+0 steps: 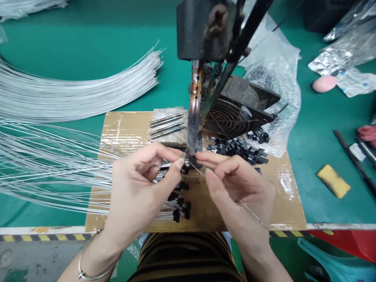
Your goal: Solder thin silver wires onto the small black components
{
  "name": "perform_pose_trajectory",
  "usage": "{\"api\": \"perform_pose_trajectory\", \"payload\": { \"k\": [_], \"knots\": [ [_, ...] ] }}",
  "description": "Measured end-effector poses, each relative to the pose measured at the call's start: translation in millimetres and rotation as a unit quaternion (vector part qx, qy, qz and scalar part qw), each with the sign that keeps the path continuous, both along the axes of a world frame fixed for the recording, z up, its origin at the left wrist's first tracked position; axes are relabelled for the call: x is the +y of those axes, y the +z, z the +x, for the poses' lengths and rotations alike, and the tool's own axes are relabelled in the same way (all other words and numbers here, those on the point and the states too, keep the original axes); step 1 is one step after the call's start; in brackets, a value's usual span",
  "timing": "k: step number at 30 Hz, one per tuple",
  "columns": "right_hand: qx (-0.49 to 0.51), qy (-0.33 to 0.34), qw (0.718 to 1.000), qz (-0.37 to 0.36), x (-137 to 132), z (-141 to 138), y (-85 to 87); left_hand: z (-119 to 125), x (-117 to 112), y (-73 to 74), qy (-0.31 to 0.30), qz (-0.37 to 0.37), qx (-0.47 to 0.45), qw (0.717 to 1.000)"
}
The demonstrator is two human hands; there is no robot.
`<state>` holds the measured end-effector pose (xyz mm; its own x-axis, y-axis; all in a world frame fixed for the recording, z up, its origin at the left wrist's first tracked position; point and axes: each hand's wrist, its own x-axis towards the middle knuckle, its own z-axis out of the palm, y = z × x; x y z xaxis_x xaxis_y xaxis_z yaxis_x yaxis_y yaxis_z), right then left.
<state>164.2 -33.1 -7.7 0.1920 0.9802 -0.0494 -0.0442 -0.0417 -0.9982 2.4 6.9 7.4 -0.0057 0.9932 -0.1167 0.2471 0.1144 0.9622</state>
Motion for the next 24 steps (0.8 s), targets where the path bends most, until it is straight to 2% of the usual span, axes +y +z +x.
{"api": "perform_pose_trajectory", "payload": {
  "k": [24],
  "knots": [
    [0.005,-0.016,1.0,0.002,-1.4,-1.7,0.2,1.2,-0.7,-0.3,-0.007,0.0,0.006,1.0]
  ]
}}
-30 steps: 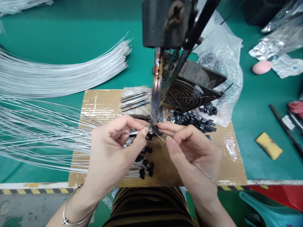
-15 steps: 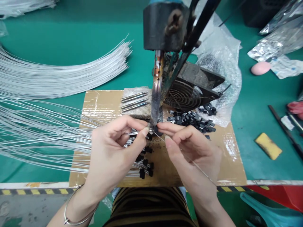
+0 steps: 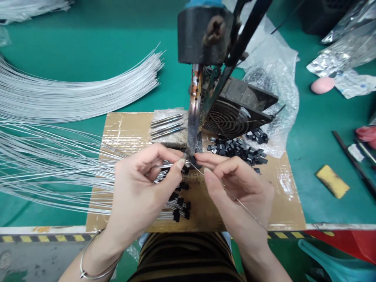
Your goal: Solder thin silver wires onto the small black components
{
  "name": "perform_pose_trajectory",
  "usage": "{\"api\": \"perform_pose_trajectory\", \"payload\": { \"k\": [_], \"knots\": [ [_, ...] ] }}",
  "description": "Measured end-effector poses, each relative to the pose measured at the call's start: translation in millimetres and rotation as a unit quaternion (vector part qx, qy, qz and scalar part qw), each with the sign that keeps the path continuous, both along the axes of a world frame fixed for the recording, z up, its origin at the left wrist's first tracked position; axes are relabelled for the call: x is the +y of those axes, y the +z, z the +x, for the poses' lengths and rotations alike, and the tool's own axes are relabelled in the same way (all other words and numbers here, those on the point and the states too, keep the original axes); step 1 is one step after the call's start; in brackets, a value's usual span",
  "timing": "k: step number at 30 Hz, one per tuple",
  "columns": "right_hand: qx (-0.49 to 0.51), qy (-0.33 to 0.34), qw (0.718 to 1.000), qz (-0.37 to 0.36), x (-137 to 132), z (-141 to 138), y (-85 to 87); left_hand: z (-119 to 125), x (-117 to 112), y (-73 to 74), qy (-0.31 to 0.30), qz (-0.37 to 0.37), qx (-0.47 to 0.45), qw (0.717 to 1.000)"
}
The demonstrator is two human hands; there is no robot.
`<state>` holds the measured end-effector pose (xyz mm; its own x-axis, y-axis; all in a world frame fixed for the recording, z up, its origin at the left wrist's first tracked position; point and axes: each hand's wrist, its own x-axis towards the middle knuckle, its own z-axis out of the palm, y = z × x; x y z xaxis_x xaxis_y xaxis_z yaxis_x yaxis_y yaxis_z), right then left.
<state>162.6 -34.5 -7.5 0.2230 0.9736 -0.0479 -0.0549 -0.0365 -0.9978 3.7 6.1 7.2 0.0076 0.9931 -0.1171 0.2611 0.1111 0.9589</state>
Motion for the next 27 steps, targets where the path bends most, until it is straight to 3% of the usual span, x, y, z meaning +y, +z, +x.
{"api": "perform_pose_trajectory", "payload": {
  "k": [27],
  "knots": [
    [-0.064,0.004,0.998,0.027,-2.0,-0.5,0.0,-0.2,0.2,2.2,0.001,0.001,-0.002,1.0]
  ]
}}
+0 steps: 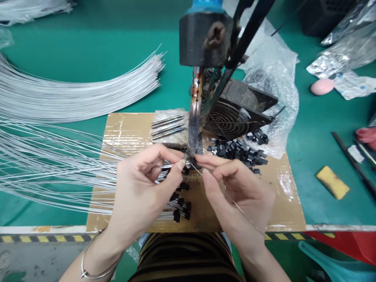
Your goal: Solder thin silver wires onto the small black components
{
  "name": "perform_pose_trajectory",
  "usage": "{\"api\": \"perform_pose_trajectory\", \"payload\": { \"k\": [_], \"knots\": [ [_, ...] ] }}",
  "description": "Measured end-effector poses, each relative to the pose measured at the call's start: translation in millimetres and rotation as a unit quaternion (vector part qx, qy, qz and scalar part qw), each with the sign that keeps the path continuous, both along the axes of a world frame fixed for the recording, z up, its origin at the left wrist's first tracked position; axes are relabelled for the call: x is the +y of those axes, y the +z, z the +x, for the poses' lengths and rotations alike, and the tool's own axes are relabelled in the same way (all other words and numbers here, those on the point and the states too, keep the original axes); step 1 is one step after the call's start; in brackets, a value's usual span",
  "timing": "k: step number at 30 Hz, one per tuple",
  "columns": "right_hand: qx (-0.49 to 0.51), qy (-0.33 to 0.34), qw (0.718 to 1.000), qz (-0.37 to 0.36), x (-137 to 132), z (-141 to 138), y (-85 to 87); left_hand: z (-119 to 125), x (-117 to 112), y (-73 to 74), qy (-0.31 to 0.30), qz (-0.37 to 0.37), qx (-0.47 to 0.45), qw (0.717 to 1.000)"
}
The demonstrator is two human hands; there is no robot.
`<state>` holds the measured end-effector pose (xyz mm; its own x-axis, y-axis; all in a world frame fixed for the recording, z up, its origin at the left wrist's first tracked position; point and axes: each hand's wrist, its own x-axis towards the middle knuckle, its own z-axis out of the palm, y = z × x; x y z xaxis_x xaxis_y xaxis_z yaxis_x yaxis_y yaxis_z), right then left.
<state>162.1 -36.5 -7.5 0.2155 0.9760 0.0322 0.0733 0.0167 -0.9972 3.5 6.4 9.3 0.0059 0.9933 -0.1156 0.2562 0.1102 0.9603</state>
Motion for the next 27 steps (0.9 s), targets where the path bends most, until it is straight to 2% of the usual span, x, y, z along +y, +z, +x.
{"api": "perform_pose_trajectory", "payload": {
  "k": [10,20,27],
  "knots": [
    [-0.022,-0.001,1.0,0.012,-1,-2,-0.6,0,-1,-1.4,-0.008,0.012,-0.007,1.0],
    [-0.01,-0.031,0.999,0.002,-3,-8,2.9,1,-2,-0.9,-0.013,0.017,-0.012,1.0],
    [-0.036,-0.03,0.998,0.042,-4,-7,-7.6,1,-1,-3.6,-0.016,0.019,-0.002,1.0]
  ]
}}
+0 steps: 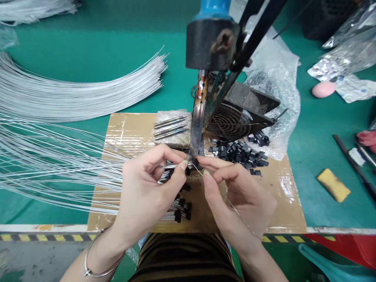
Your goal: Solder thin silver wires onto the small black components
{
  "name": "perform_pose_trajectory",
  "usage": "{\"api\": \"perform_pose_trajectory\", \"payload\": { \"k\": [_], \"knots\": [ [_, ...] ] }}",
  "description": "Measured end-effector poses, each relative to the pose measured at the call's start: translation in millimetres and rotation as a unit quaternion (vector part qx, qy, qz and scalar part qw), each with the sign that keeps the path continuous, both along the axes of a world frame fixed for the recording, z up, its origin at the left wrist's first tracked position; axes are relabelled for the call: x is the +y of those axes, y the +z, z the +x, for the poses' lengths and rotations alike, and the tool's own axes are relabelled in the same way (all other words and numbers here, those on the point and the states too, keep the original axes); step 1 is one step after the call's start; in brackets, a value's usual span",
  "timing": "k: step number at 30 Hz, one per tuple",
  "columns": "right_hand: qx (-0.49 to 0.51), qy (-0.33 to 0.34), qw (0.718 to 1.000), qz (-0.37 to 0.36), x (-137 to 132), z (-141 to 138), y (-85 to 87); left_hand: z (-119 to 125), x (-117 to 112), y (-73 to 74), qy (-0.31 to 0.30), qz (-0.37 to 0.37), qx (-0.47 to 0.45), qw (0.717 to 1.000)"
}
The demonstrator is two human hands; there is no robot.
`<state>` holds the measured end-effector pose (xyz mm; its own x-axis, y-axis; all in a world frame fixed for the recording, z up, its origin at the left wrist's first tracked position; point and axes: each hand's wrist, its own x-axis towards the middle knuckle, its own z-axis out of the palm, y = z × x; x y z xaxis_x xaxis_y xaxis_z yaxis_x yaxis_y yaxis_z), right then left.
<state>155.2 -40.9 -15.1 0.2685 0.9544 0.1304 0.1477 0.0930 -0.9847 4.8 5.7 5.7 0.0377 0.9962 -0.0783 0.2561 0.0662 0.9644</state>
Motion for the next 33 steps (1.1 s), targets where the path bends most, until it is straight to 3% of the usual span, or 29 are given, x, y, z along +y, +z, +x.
{"api": "perform_pose_trajectory", "payload": {
  "k": [10,33],
  "knots": [
    [-0.032,0.003,0.999,0.044,-1.9,0.1,-5.4,1.1,-2.3,2.1,0.005,0.015,0.01,1.0],
    [-0.033,-0.004,0.999,0.033,-2.3,-0.5,-7.9,1.5,-0.4,-0.5,0.001,0.013,0.018,1.0]
  ]
}}
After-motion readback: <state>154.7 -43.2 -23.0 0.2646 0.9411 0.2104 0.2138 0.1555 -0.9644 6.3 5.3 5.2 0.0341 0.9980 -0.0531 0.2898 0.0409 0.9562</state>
